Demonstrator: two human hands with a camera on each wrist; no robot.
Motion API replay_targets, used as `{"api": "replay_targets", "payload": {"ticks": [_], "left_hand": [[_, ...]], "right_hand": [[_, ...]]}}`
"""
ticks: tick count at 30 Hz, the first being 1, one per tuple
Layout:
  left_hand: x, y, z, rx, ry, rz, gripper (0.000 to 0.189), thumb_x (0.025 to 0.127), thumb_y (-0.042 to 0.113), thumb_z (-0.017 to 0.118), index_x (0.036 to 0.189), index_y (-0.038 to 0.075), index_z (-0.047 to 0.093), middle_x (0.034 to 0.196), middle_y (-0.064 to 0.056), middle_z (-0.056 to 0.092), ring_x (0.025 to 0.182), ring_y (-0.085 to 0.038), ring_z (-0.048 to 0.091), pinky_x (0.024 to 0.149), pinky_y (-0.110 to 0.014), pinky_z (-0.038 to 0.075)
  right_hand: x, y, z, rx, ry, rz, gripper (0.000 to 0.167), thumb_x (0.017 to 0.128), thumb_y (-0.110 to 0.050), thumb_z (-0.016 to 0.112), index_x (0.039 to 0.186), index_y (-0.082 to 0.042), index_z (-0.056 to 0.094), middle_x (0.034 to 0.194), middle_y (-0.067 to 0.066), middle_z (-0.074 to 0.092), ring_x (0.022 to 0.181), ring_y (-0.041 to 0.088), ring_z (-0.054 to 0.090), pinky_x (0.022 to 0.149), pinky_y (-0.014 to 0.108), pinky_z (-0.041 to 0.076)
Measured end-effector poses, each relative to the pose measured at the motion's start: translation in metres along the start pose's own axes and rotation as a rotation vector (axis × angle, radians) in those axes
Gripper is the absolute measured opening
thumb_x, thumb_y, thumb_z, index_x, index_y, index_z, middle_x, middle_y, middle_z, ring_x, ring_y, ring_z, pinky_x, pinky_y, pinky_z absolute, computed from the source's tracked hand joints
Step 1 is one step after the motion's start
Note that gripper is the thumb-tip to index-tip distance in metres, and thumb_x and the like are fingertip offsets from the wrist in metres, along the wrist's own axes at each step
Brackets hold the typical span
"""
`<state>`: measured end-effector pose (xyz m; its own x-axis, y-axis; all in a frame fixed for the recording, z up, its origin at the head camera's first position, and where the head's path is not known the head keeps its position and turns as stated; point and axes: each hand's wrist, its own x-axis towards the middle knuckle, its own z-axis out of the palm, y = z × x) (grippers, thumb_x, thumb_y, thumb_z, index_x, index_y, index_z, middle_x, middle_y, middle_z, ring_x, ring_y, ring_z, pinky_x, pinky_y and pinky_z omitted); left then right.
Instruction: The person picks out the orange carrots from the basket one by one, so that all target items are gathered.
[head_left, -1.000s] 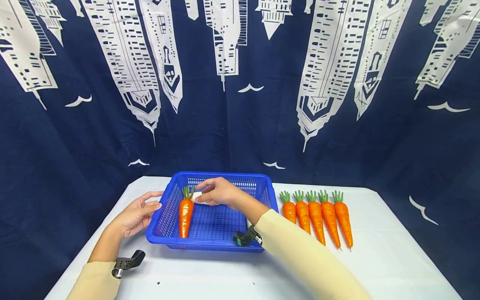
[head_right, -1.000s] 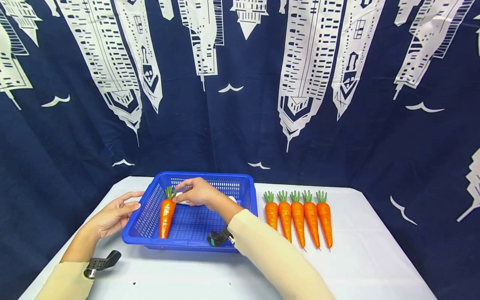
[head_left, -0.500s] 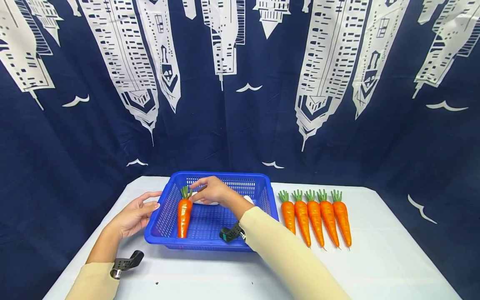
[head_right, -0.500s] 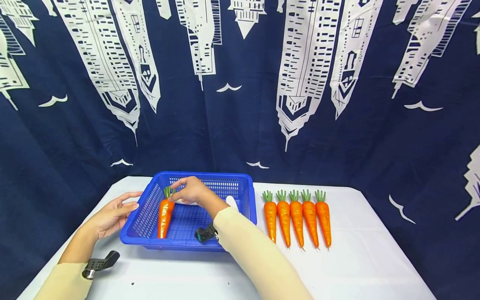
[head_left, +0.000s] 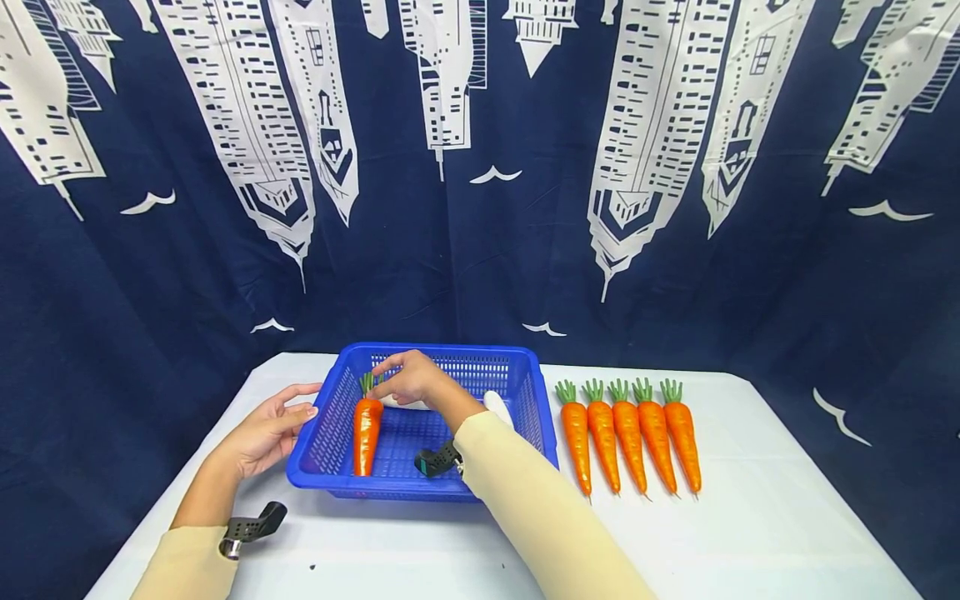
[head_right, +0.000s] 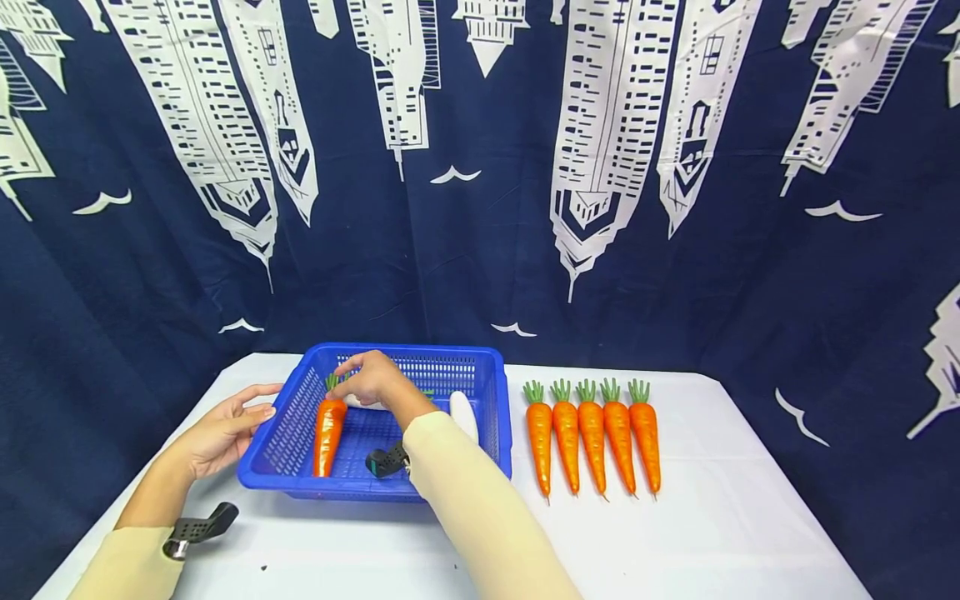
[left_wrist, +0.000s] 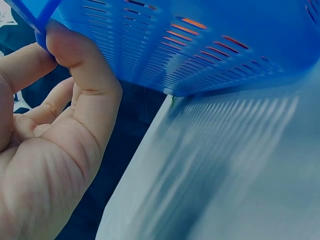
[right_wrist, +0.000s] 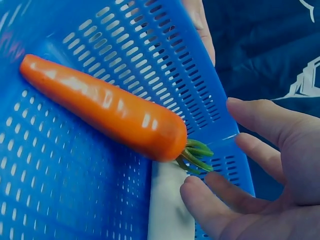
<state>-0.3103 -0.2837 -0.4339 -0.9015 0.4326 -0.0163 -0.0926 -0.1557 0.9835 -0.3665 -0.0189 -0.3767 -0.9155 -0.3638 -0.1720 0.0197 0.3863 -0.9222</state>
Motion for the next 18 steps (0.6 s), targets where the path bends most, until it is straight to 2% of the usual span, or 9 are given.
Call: {"api": "replay_targets", "payload": {"ticks": [1,3,8,12,15,18], "left_hand": [[-0.0003,0.0002,0.0003,-0.001,0.0,0.001,0.035,0.107,0.003,0.046,0.14,0.017,0.04,0.108,0.0,0.072,0.094,-0.014,0.075,0.085,-0.033,0.064],[-0.0008,0.0005,0.0009,-0.002,-0.001,0.004,0.036,0.107,0.004,0.046,0.14,0.017,0.04,0.108,0.0,0.073,0.094,-0.014,0.075,0.085,-0.032,0.064],[-0.0014,0.0019,0.001,-0.006,-0.011,0.006,0.036,0.107,0.003,0.046,0.14,0.016,0.039,0.107,0.001,0.073,0.093,-0.014,0.075,0.085,-0.032,0.064],[-0.001,0.0018,0.0003,-0.013,-0.018,0.006,0.035,0.108,0.003,0.045,0.139,0.017,0.04,0.108,0.0,0.073,0.094,-0.014,0.076,0.085,-0.033,0.064],[-0.0007,0.0015,-0.0001,-0.015,-0.019,0.004,0.035,0.108,0.002,0.045,0.139,0.017,0.04,0.108,0.0,0.073,0.094,-0.014,0.076,0.085,-0.033,0.064],[-0.0004,0.0013,-0.0001,-0.017,-0.016,0.001,0.035,0.108,0.002,0.044,0.139,0.017,0.04,0.108,0.0,0.073,0.094,-0.014,0.076,0.085,-0.033,0.064]], "right_hand": [[0.0008,0.0003,0.0005,0.002,-0.005,0.007,0.045,0.08,-0.01,0.086,0.122,-0.005,0.072,0.127,0.013,0.064,0.086,0.027,0.066,0.095,0.045,0.061],[0.002,0.0014,0.0019,0.014,-0.013,0.026,0.044,0.08,-0.008,0.086,0.122,-0.005,0.072,0.124,0.012,0.064,0.083,0.025,0.064,0.096,0.047,0.061],[0.0043,0.0037,0.0056,0.006,-0.042,0.08,0.043,0.081,0.0,0.083,0.122,-0.005,0.072,0.088,0.004,0.061,0.072,0.02,0.056,0.099,0.049,0.059],[0.0056,0.0023,0.0069,-0.021,-0.068,0.088,0.045,0.081,0.003,0.081,0.125,-0.005,0.07,0.075,0.001,0.055,0.068,0.019,0.051,0.099,0.05,0.058],[0.0068,0.0016,0.0082,-0.048,-0.088,0.083,0.046,0.082,0.001,0.08,0.126,-0.005,0.069,0.081,0.003,0.058,0.076,0.025,0.061,0.099,0.05,0.058],[0.0086,0.0021,0.0104,-0.058,-0.118,0.096,0.047,0.083,-0.001,0.081,0.128,-0.005,0.069,0.094,0.007,0.065,0.094,0.033,0.07,0.1,0.05,0.058]]}}
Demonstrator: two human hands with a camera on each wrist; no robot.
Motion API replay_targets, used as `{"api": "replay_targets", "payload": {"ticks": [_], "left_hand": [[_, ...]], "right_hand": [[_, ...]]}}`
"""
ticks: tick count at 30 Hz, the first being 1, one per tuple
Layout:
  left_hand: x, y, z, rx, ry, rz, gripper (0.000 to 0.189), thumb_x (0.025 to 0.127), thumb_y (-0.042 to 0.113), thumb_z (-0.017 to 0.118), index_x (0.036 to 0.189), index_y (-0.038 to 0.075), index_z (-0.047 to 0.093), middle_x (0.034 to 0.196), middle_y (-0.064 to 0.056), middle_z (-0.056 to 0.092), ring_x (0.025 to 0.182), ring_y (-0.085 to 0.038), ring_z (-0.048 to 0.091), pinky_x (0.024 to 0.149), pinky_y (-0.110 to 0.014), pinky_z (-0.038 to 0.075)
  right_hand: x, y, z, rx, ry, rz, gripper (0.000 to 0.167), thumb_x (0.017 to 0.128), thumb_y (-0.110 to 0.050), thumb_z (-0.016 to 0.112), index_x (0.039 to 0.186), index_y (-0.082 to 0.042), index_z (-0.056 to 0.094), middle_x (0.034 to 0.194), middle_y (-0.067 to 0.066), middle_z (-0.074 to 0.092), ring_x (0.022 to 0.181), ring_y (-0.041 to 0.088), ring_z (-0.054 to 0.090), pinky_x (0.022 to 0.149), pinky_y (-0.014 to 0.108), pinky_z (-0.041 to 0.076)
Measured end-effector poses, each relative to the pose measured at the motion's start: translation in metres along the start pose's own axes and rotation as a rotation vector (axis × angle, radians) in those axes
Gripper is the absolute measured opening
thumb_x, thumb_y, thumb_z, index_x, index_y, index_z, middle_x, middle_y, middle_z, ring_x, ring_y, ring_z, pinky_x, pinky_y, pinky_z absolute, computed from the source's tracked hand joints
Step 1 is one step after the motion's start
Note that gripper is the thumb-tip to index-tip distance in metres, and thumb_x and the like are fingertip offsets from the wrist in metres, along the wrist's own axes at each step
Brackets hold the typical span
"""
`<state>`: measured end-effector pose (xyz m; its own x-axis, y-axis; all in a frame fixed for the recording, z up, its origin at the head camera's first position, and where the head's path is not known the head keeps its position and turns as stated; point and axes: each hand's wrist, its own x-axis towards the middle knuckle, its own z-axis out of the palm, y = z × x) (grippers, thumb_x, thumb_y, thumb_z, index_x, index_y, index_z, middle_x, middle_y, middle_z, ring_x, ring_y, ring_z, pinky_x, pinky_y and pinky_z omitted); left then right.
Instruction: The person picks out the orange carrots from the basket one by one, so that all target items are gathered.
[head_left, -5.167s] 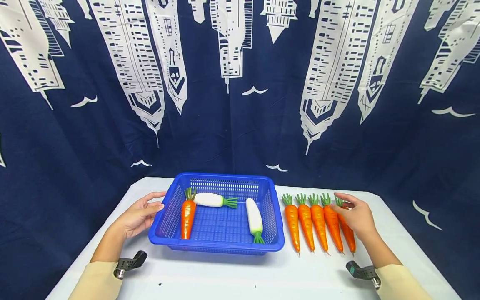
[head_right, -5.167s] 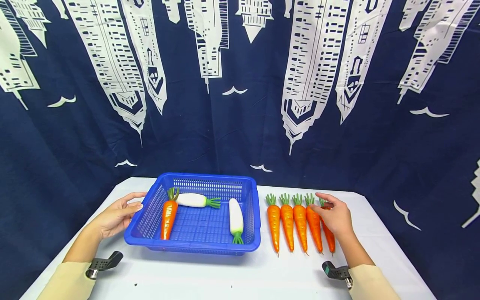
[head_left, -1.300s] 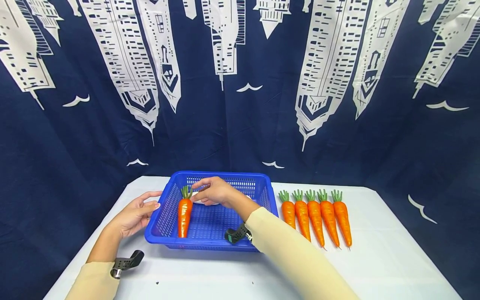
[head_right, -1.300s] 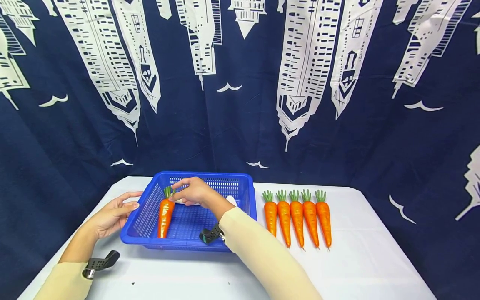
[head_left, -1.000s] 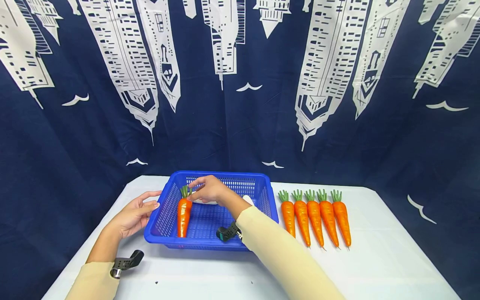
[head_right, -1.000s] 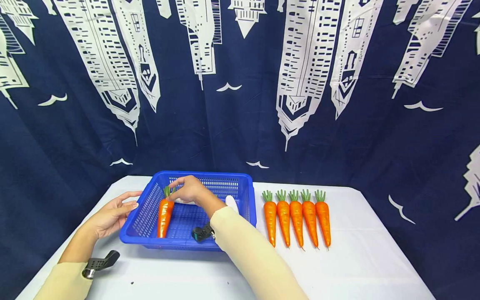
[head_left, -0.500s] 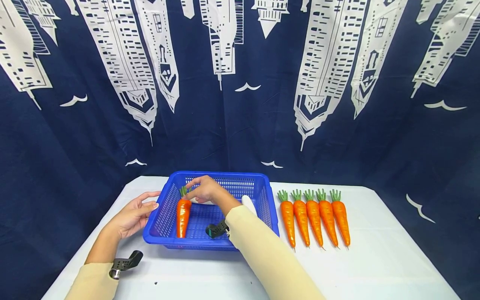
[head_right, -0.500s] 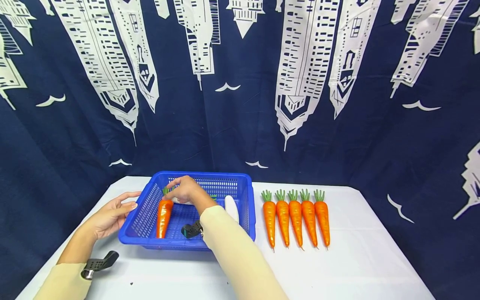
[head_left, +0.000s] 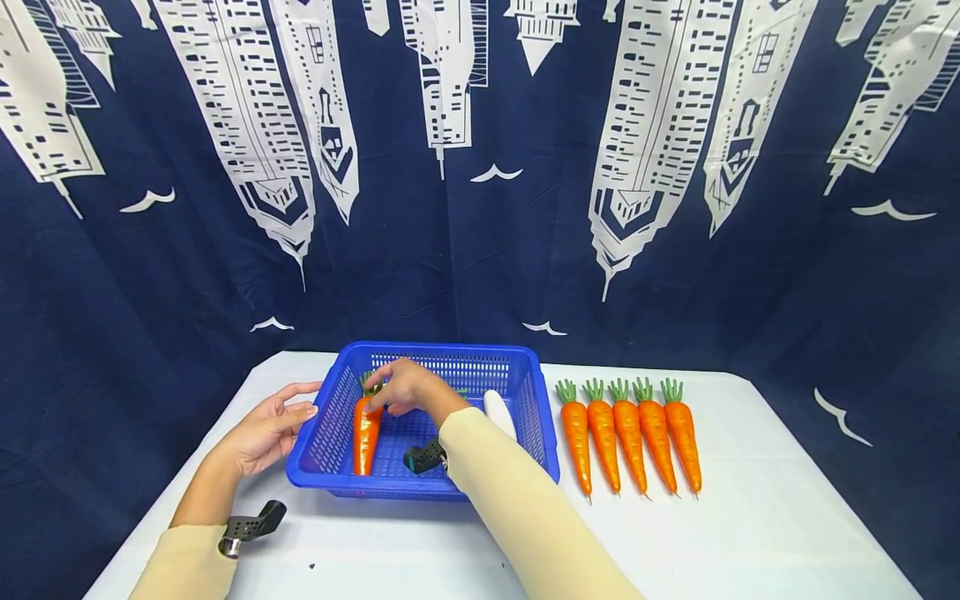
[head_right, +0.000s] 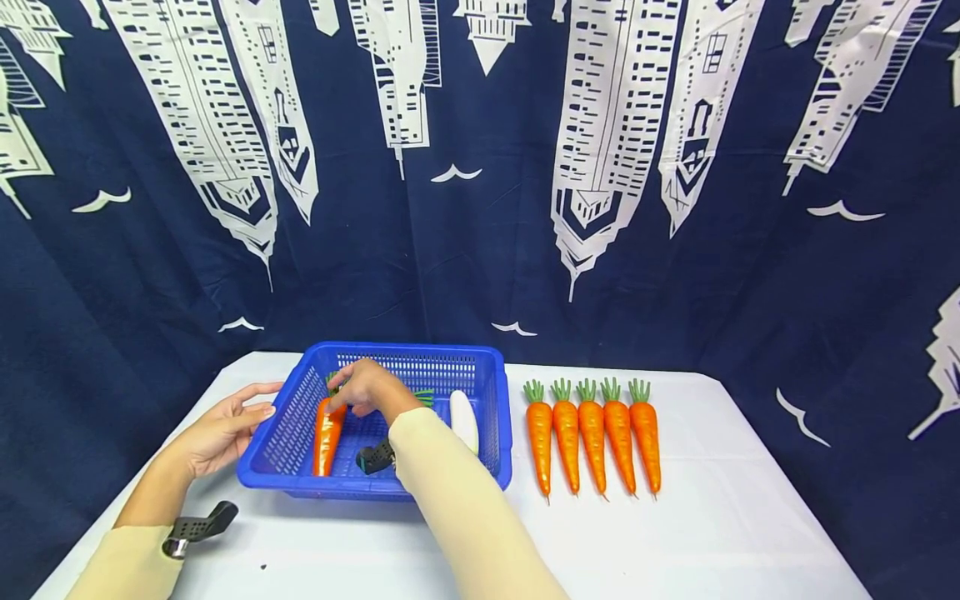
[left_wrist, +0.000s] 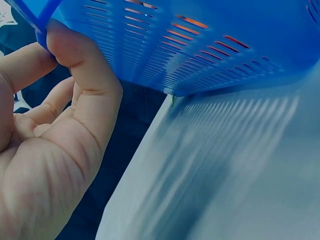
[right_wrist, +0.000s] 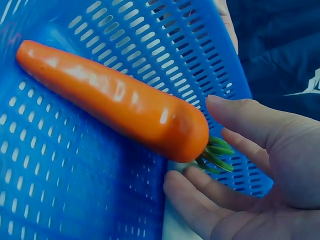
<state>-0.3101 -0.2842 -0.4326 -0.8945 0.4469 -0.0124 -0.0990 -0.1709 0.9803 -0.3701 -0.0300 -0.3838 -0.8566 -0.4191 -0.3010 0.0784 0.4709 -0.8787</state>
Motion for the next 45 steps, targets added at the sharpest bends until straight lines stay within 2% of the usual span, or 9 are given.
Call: {"api": "replay_targets", "payload": {"ticks": [2,5,13,19,27,33,41,45], "left_hand": [[0.0,0.0,0.0,0.0,0.0,0.0,0.035,0.108,0.002,0.044,0.139,0.017,0.04,0.108,0.0,0.073,0.094,-0.014,0.076,0.085,-0.033,0.064],[0.0,0.0,0.001,-0.003,-0.001,-0.001,0.035,0.108,0.003,0.044,0.139,0.018,0.04,0.108,0.0,0.072,0.094,-0.014,0.075,0.085,-0.033,0.064],[0.0,0.0,-0.001,-0.011,-0.002,-0.006,0.034,0.108,0.004,0.045,0.138,0.019,0.041,0.107,0.0,0.072,0.094,-0.014,0.075,0.085,-0.033,0.064],[0.001,0.0,-0.001,-0.008,-0.005,-0.003,0.034,0.108,0.004,0.045,0.138,0.018,0.041,0.106,0.0,0.072,0.093,-0.014,0.075,0.085,-0.033,0.064],[0.001,0.0,-0.001,-0.006,0.001,-0.01,0.034,0.108,0.004,0.046,0.138,0.019,0.042,0.106,0.0,0.072,0.094,-0.015,0.075,0.085,-0.034,0.064],[0.0,-0.001,-0.002,0.003,0.0,-0.005,0.035,0.108,0.003,0.045,0.139,0.019,0.041,0.105,0.001,0.072,0.094,-0.014,0.075,0.086,-0.034,0.064],[0.0,-0.002,-0.002,0.016,0.008,-0.01,0.036,0.108,0.004,0.046,0.14,0.019,0.04,0.108,0.0,0.072,0.095,-0.014,0.075,0.086,-0.033,0.063],[0.0,-0.002,-0.002,0.021,0.015,-0.008,0.036,0.108,0.005,0.046,0.14,0.019,0.04,0.108,0.001,0.072,0.095,-0.014,0.075,0.087,-0.033,0.063]], "right_hand": [[0.001,0.001,0.001,-0.011,-0.023,0.01,0.047,0.083,-0.002,0.081,0.129,-0.006,0.069,0.104,0.01,0.068,0.102,0.034,0.071,0.1,0.05,0.058],[0.004,0.002,0.002,-0.005,-0.053,0.029,0.048,0.084,-0.002,0.082,0.13,-0.007,0.068,0.111,0.012,0.069,0.099,0.031,0.071,0.099,0.049,0.058],[0.008,0.005,0.006,0.03,-0.089,0.057,0.046,0.085,-0.001,0.081,0.128,-0.008,0.069,0.108,0.011,0.067,0.096,0.031,0.07,0.101,0.051,0.057],[0.009,0.007,0.009,0.048,-0.121,0.045,0.048,0.085,0.001,0.08,0.131,-0.006,0.067,0.106,0.01,0.066,0.095,0.027,0.068,0.104,0.053,0.055],[0.007,0.007,0.011,0.059,-0.113,0.038,0.047,0.085,0.007,0.076,0.13,-0.005,0.067,0.106,0.011,0.065,0.094,0.026,0.066,0.105,0.053,0.054],[0.008,0.008,0.013,0.052,-0.083,0.041,0.042,0.085,0.006,0.077,0.125,-0.007,0.071,0.109,0.012,0.067,0.097,0.028,0.068,0.103,0.051,0.055],[0.011,0.009,0.014,0.134,-0.073,0.057,0.04,0.084,0.011,0.075,0.122,-0.004,0.072,0.108,0.014,0.066,0.097,0.031,0.068,0.101,0.051,0.057],[0.009,0.008,0.012,0.121,-0.066,0.047,0.042,0.084,0.012,0.075,0.123,-0.004,0.072,0.109,0.015,0.068,0.098,0.031,0.069,0.1,0.051,0.057]]}}
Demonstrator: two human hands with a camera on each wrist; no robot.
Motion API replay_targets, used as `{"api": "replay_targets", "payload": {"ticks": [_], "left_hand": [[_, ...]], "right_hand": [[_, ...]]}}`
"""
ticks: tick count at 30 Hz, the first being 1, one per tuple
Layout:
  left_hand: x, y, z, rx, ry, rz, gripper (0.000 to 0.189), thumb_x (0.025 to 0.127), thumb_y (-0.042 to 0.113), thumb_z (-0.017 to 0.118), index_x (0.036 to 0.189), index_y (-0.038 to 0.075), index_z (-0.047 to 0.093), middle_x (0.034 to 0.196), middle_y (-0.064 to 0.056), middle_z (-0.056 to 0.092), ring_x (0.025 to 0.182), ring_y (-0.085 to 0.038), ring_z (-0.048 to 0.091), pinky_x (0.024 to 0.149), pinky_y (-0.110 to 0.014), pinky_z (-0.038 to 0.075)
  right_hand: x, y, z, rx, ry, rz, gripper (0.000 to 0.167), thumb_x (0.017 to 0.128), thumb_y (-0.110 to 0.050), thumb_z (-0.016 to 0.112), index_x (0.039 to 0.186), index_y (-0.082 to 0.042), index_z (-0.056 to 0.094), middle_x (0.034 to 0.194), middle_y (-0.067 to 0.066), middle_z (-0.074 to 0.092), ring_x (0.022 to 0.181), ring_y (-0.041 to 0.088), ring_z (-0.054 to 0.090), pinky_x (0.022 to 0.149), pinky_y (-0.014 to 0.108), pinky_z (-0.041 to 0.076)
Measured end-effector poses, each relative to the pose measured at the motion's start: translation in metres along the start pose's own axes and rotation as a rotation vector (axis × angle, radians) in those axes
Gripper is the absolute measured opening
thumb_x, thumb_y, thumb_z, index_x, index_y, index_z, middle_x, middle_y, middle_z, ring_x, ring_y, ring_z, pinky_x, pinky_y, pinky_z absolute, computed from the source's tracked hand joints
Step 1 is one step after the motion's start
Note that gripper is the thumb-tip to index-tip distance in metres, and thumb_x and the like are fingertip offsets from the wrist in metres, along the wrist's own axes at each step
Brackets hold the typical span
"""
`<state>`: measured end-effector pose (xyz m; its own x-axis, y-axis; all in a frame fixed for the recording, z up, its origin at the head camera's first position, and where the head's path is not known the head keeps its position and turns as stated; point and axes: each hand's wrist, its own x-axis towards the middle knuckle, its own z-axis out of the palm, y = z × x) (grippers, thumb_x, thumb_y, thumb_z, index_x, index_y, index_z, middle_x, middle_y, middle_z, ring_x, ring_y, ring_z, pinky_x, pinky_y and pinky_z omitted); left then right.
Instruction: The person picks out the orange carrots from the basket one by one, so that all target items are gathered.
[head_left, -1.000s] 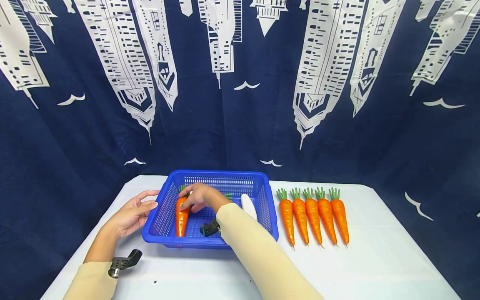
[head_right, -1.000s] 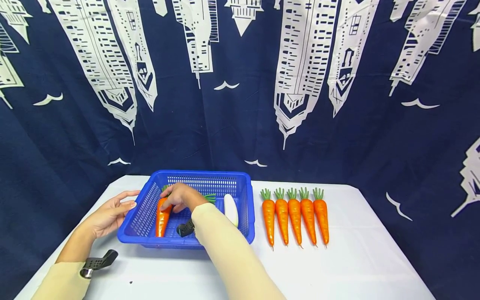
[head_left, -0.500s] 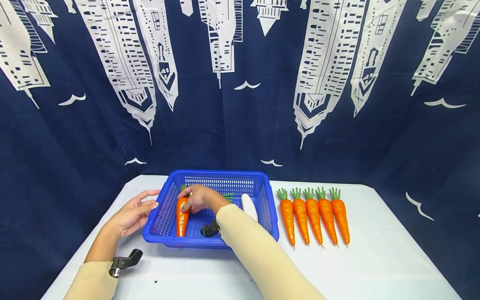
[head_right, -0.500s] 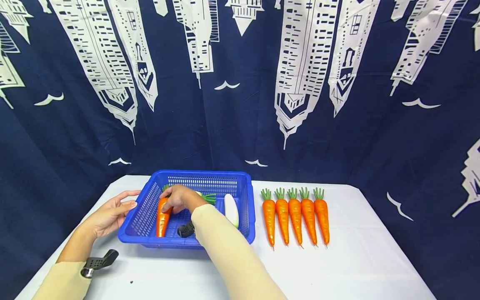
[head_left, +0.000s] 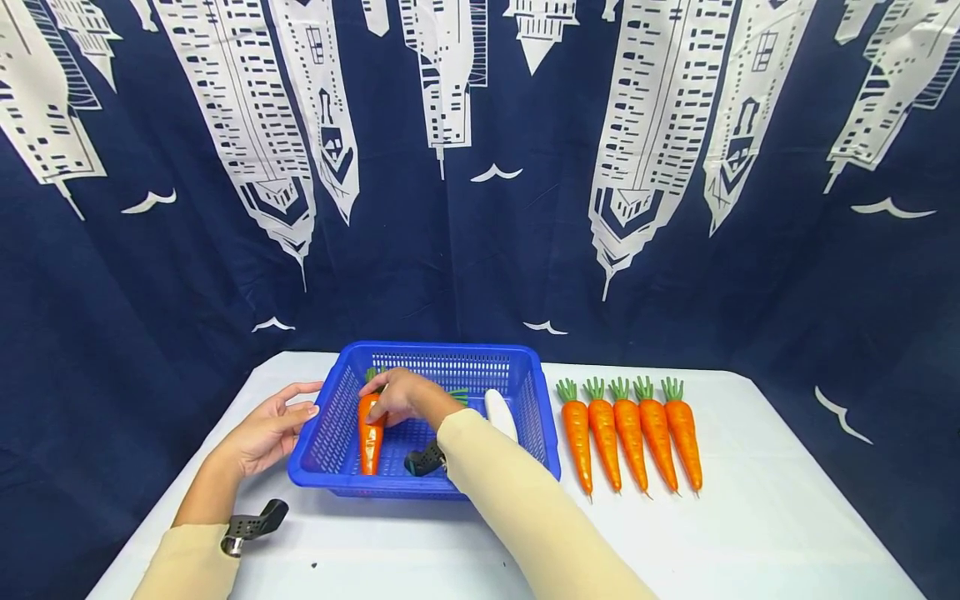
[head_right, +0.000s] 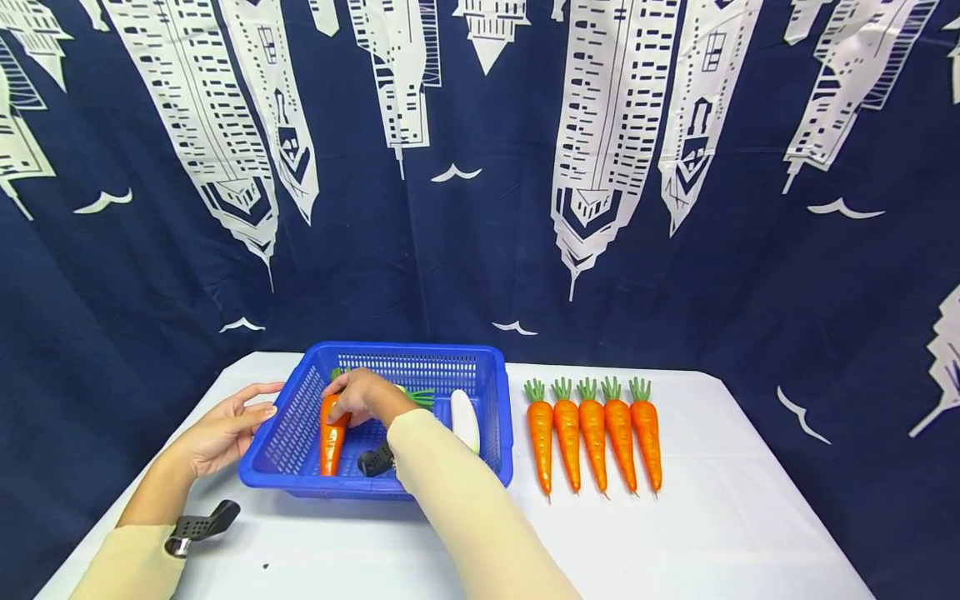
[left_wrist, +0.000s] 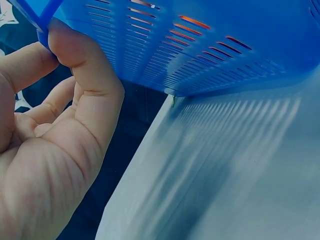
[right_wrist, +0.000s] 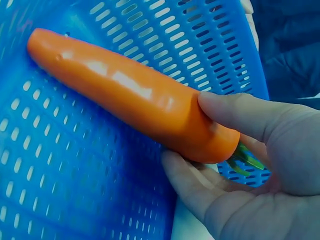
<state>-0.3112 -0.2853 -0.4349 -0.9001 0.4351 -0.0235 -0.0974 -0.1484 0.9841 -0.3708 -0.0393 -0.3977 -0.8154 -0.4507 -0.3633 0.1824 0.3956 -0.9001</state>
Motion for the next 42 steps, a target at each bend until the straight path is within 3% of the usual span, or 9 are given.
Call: {"api": "replay_targets", "payload": {"ticks": [14,21,33,42], "left_hand": [[0.001,0.0,0.001,-0.001,0.021,-0.009,0.036,0.107,0.005,0.049,0.14,0.018,0.041,0.106,0.001,0.072,0.094,-0.014,0.075,0.085,-0.032,0.064],[0.001,0.0,0.001,-0.002,0.016,0.0,0.036,0.106,0.004,0.05,0.138,0.018,0.042,0.104,0.001,0.072,0.093,-0.013,0.075,0.084,-0.032,0.064],[0.0,-0.001,0.001,-0.001,0.013,0.016,0.035,0.107,0.003,0.048,0.138,0.018,0.042,0.104,0.001,0.073,0.094,-0.014,0.076,0.085,-0.033,0.064],[0.0,-0.001,0.002,-0.002,0.014,0.018,0.035,0.107,0.003,0.047,0.139,0.018,0.042,0.105,0.001,0.073,0.094,-0.015,0.076,0.085,-0.033,0.064]], "right_hand": [[-0.008,-0.001,-0.013,0.028,0.032,-0.032,0.045,0.087,0.01,0.073,0.128,-0.008,0.068,0.112,0.017,0.065,0.1,0.037,0.071,0.098,0.058,0.056],[-0.01,-0.001,-0.026,0.104,0.04,-0.06,0.051,0.085,0.012,0.072,0.133,-0.007,0.066,0.115,0.018,0.065,0.098,0.036,0.072,0.096,0.058,0.058],[-0.026,-0.004,-0.045,0.146,0.059,-0.06,0.051,0.087,0.007,0.074,0.135,-0.009,0.065,0.12,0.018,0.063,0.097,0.034,0.071,0.096,0.053,0.059],[-0.041,-0.003,-0.059,0.169,0.033,-0.074,0.051,0.092,0.0,0.072,0.14,-0.013,0.062,0.127,0.018,0.063,0.103,0.037,0.072,0.095,0.058,0.058]]}}
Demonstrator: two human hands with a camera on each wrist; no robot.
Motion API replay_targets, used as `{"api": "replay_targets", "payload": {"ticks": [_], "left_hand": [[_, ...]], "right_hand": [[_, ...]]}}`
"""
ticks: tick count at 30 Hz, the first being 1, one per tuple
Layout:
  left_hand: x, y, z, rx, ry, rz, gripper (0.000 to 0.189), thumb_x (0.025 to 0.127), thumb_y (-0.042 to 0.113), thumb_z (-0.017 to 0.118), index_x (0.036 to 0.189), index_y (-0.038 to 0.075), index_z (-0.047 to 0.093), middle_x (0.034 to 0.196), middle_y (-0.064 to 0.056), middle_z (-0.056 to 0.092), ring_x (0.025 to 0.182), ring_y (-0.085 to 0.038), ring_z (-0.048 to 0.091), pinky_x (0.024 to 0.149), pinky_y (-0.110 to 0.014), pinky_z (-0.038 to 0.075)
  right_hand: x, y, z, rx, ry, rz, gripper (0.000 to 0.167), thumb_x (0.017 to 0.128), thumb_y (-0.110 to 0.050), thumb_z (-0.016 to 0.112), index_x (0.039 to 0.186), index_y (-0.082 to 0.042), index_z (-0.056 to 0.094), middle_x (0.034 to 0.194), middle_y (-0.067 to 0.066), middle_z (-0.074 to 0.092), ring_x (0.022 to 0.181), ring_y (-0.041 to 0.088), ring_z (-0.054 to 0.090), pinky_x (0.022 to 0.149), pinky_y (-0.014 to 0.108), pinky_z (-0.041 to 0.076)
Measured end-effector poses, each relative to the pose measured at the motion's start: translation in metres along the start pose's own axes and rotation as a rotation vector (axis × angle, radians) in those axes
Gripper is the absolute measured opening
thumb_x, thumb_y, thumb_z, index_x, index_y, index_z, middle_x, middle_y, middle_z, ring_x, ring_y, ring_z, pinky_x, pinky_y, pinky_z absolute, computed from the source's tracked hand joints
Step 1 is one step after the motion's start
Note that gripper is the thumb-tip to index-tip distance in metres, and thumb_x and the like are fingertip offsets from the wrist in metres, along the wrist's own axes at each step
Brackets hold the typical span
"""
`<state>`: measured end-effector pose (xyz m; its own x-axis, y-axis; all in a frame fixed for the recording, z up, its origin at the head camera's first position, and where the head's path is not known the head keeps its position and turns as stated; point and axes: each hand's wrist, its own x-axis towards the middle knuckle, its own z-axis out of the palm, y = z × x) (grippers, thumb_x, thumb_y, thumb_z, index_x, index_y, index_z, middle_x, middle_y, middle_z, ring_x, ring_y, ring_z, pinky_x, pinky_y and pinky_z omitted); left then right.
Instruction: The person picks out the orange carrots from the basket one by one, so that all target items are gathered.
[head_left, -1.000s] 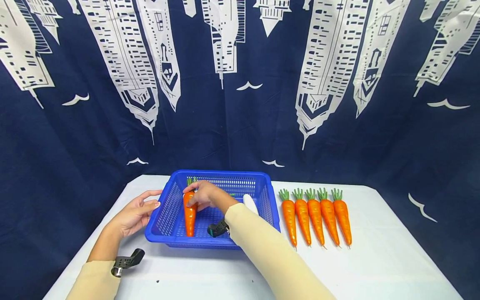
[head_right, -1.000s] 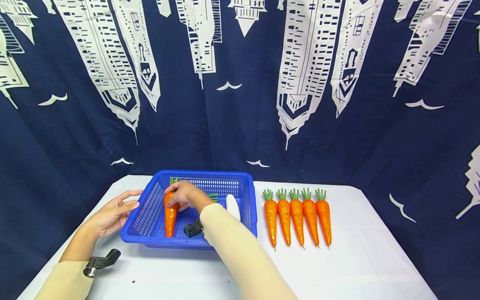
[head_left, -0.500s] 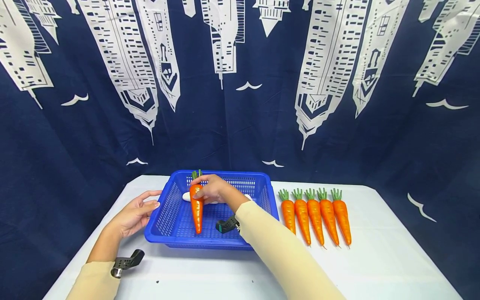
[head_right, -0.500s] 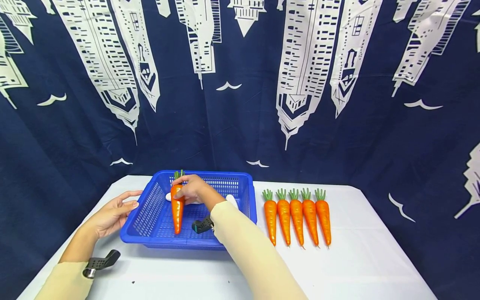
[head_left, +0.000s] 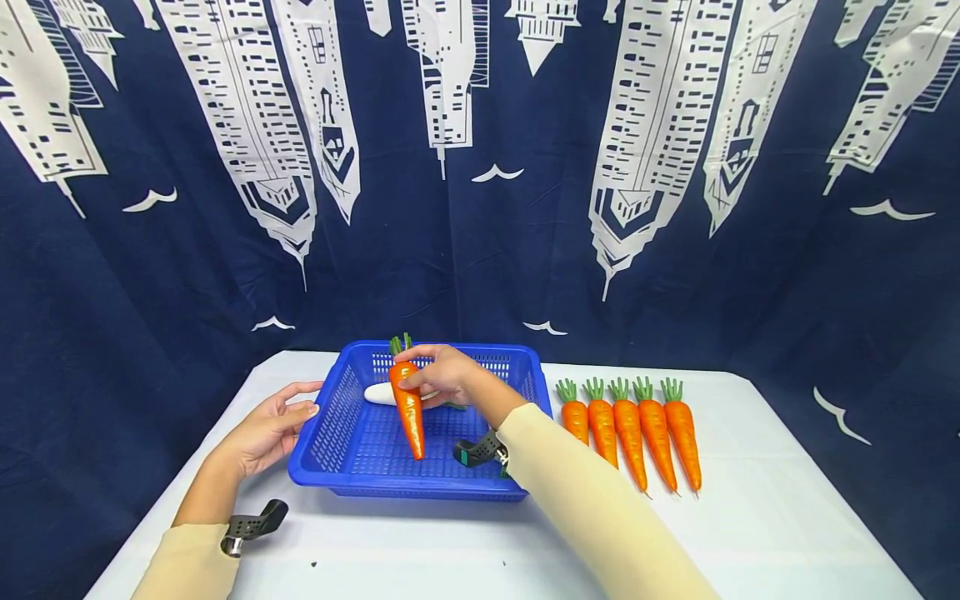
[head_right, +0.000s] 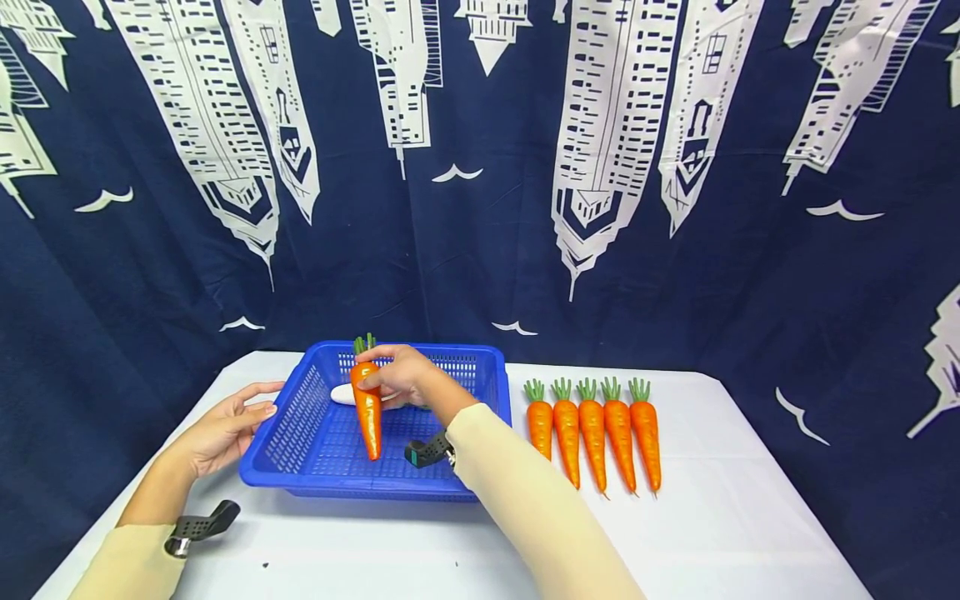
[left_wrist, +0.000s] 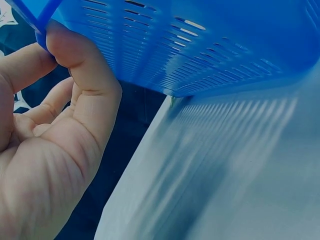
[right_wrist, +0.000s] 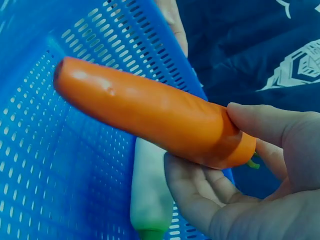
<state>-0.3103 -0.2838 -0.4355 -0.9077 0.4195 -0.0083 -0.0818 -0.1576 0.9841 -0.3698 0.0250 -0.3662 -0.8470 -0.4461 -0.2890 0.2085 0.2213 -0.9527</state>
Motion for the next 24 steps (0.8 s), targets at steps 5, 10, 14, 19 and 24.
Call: {"api": "replay_targets", "payload": {"ticks": [5,10,14,19,24], "left_hand": [[0.0,0.0,0.0,-0.003,0.0,0.0,0.036,0.107,0.003,0.047,0.139,0.018,0.042,0.106,0.001,0.073,0.094,-0.014,0.075,0.085,-0.032,0.064],[0.0,0.0,0.0,0.001,0.01,-0.007,0.036,0.107,0.004,0.049,0.138,0.019,0.042,0.105,0.001,0.073,0.093,-0.014,0.075,0.084,-0.032,0.064],[0.0,0.0,0.0,-0.001,0.012,-0.01,0.035,0.107,0.004,0.048,0.138,0.019,0.043,0.105,0.0,0.073,0.093,-0.014,0.075,0.084,-0.032,0.064],[0.0,0.0,0.0,-0.011,-0.003,-0.002,0.036,0.107,0.003,0.047,0.138,0.019,0.043,0.105,0.001,0.072,0.093,-0.014,0.075,0.084,-0.032,0.064],[0.0,0.0,0.0,-0.025,-0.019,0.011,0.036,0.107,0.001,0.046,0.139,0.018,0.042,0.105,0.001,0.073,0.094,-0.014,0.075,0.083,-0.032,0.064]], "right_hand": [[-0.009,0.0,-0.009,0.044,-0.03,-0.012,0.053,0.094,0.0,0.069,0.144,-0.013,0.057,0.136,0.019,0.057,0.111,0.04,0.069,0.095,0.061,0.057],[-0.018,0.0,-0.017,0.041,-0.036,-0.034,0.052,0.095,-0.002,0.067,0.145,-0.014,0.057,0.137,0.019,0.057,0.109,0.037,0.069,0.096,0.06,0.057],[-0.026,0.002,-0.022,0.034,-0.031,-0.051,0.051,0.095,-0.006,0.07,0.144,-0.014,0.057,0.135,0.018,0.059,0.105,0.035,0.071,0.094,0.057,0.059],[-0.038,0.004,-0.027,0.075,-0.028,-0.061,0.05,0.093,-0.003,0.072,0.14,-0.016,0.061,0.131,0.018,0.062,0.104,0.035,0.072,0.095,0.057,0.059],[-0.049,0.004,-0.033,0.09,-0.033,-0.083,0.058,0.091,0.0,0.073,0.145,-0.012,0.056,0.12,0.018,0.066,0.098,0.031,0.073,0.095,0.056,0.059]]}}
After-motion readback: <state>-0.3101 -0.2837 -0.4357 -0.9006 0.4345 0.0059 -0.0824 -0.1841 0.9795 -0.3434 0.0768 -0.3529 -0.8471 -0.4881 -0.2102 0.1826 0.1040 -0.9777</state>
